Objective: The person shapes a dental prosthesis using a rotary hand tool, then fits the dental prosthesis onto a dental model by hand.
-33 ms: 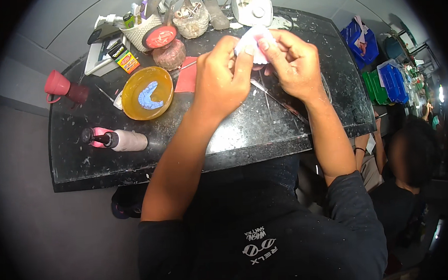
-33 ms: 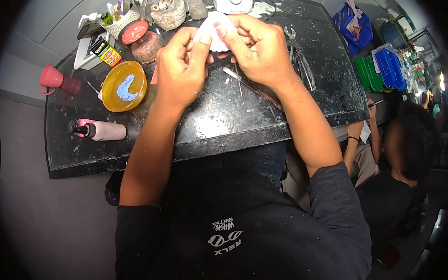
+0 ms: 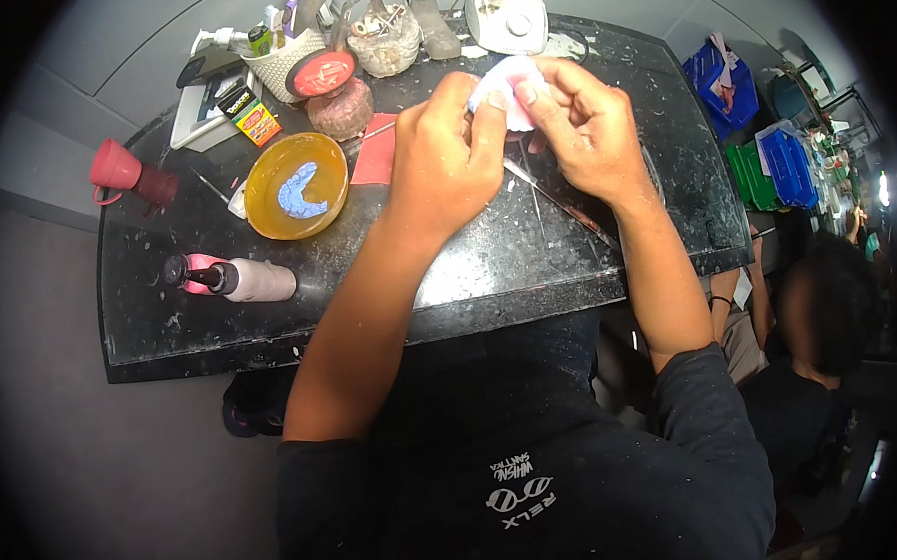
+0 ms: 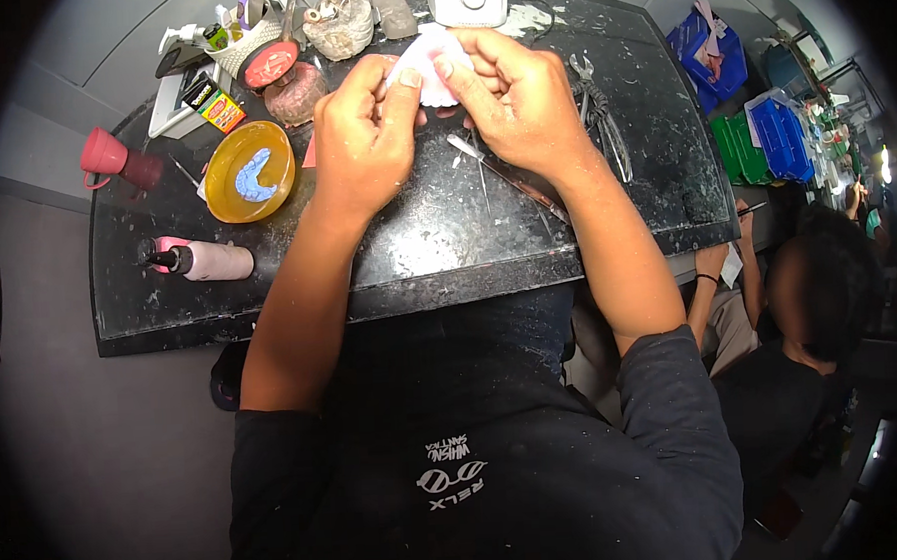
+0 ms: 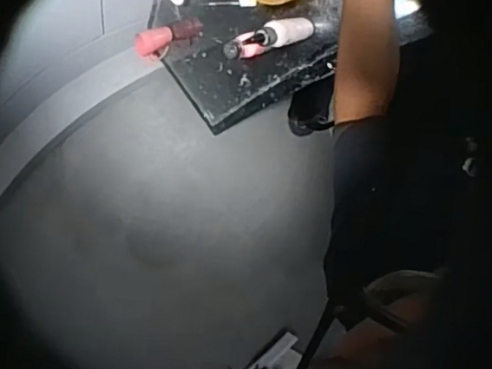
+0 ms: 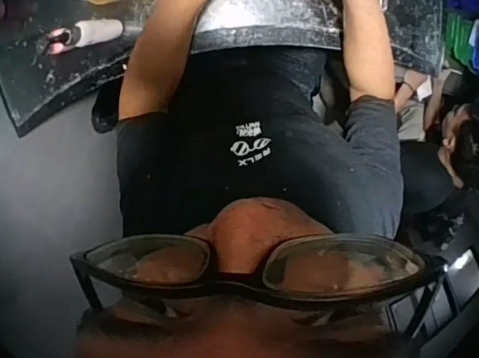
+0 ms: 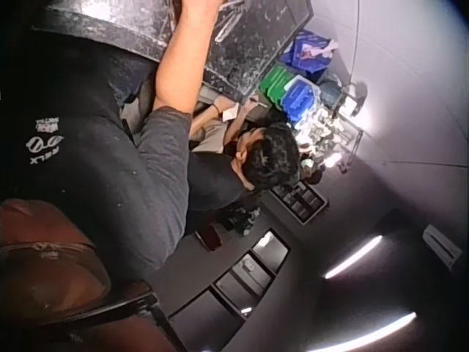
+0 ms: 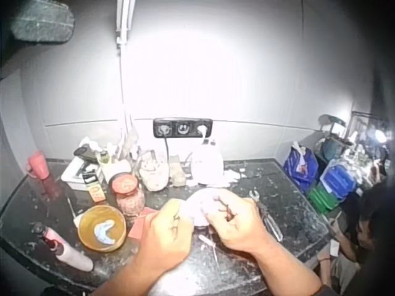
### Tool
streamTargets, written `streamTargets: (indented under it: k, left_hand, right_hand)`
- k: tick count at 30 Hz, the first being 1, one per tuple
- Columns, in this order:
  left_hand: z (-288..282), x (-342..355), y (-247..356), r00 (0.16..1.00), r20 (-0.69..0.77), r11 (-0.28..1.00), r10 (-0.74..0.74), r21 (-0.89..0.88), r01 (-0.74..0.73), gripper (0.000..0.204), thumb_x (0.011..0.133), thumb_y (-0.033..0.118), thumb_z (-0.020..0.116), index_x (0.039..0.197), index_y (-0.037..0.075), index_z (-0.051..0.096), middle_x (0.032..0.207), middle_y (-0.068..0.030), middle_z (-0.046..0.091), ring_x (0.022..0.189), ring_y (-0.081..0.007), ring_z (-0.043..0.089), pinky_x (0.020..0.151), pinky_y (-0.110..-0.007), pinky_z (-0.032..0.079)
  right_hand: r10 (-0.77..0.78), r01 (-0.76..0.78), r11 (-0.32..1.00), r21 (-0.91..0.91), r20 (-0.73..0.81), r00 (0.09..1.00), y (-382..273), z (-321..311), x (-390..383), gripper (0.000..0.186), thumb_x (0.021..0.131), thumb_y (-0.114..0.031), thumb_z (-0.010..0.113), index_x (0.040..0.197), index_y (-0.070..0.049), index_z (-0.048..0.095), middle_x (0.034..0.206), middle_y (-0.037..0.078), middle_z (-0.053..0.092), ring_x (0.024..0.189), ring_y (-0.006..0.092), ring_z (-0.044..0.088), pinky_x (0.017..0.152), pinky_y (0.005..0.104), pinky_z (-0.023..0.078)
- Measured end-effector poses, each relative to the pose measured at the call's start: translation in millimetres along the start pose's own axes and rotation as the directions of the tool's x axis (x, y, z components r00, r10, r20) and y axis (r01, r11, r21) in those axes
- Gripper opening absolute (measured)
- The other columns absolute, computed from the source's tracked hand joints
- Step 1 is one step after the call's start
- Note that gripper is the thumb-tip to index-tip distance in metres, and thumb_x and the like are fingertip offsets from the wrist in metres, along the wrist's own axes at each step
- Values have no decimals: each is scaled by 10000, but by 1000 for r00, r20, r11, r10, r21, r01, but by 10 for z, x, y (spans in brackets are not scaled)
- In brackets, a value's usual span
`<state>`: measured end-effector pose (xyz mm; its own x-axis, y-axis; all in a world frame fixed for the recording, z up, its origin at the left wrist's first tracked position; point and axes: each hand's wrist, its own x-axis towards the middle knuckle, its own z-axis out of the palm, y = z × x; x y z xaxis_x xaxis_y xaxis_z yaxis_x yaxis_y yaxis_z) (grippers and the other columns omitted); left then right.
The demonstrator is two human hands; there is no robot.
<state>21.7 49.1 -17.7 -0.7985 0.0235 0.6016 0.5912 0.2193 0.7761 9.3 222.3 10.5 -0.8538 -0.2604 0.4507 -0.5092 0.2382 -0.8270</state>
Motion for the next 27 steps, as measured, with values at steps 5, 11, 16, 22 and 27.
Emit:
streamTargets:
  k: [5,11,16,22,27]
  left_hand:
    - [-41,61,-42,968,-8,929,252,281,-239,147,933,116,630,987,-15,588,776,-210,650,688,-405,669,591,-455,525]
    - [-24,66,-65,948,-1,910,319,281,-306,204,885,83,670,1056,-5,601,896,-194,638,753,-387,666,628,-436,537]
    - [-2,73,-81,897,-49,853,439,335,-400,228,839,59,720,1031,-6,617,887,-164,633,724,-346,659,618,-395,537]
    - [23,53,-68,897,-54,856,439,329,-399,226,828,59,734,1007,-12,616,873,-163,630,715,-337,658,610,-392,535]
    - [18,54,-54,895,-68,861,441,313,-401,211,824,46,732,991,-17,619,864,-167,638,717,-335,664,614,-384,538]
  right_hand:
    - [-133,134,980,-147,19,991,80,-64,-6,309,946,-87,686,1214,63,652,875,99,737,777,72,676,668,228,546]
    - [-103,102,981,-163,0,995,11,-61,-25,309,913,-75,712,1195,44,671,810,90,705,702,61,639,634,224,521]
    - [-336,320,923,-215,-44,941,-17,21,-20,312,882,-47,735,1174,45,676,917,146,736,772,120,721,668,251,584]
    - [-422,388,864,-320,-40,906,-57,9,-27,281,879,-40,734,1141,51,688,969,173,739,793,165,746,675,265,605]
    - [-462,421,827,-372,-25,887,-97,8,-31,254,876,-40,735,1112,46,696,931,164,742,764,171,748,664,273,602]
